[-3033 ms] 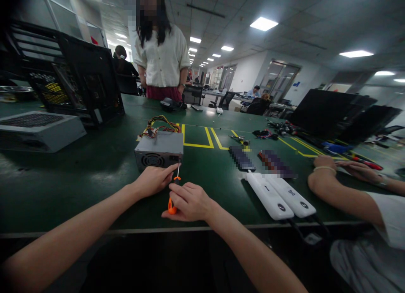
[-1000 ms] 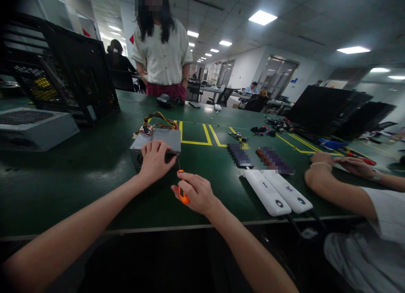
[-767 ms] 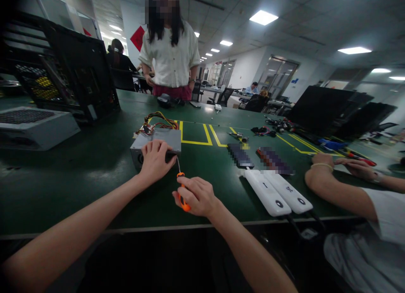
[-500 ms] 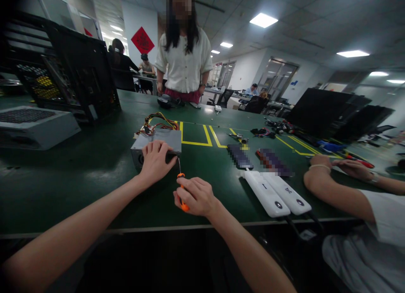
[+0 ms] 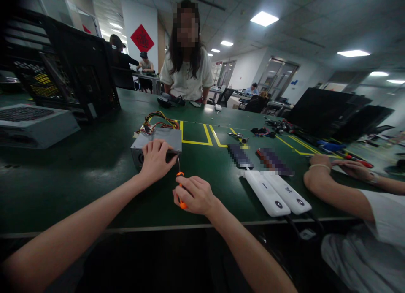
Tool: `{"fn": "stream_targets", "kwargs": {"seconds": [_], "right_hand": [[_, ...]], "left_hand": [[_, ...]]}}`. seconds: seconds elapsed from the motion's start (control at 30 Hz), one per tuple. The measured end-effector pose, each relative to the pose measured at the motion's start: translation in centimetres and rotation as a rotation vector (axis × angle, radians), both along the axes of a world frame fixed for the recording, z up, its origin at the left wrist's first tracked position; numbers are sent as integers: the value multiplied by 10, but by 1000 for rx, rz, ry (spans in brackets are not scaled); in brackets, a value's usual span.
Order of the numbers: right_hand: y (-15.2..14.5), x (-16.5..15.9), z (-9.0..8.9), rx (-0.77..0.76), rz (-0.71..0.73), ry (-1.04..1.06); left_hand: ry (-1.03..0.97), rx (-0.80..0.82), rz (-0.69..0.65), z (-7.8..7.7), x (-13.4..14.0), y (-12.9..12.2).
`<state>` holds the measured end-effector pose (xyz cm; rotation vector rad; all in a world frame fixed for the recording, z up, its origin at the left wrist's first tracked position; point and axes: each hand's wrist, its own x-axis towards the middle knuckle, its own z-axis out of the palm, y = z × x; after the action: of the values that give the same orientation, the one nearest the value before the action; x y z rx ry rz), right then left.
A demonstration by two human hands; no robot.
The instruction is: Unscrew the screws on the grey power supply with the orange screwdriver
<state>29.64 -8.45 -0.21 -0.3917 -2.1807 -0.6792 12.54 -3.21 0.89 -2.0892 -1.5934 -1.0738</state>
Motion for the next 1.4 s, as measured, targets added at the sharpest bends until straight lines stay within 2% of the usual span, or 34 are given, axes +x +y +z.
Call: {"fn": "stream_targets", "kwargs": {"seconds": [0.33, 0.67, 0.8, 0.97, 1.1, 1.4], "right_hand": [[-2, -2, 2, -12, 33, -20], [-1, -3, 1, 18, -23, -69], [-3, -2, 2, -32, -29, -15], [-6, 0, 5, -136, 47, -49], [-6, 1, 6, -75, 16, -103], [-8, -1, 4, -23, 35, -53]], "left_hand": [[-9, -11, -10, 2, 0, -1], [-1, -17, -4, 2, 0, -1], [19, -8, -3, 2, 0, -1], [43, -6, -6, 1, -2, -2], [44, -19, -23, 1, -3, -2], [36, -20, -31, 1, -2, -3]]}}
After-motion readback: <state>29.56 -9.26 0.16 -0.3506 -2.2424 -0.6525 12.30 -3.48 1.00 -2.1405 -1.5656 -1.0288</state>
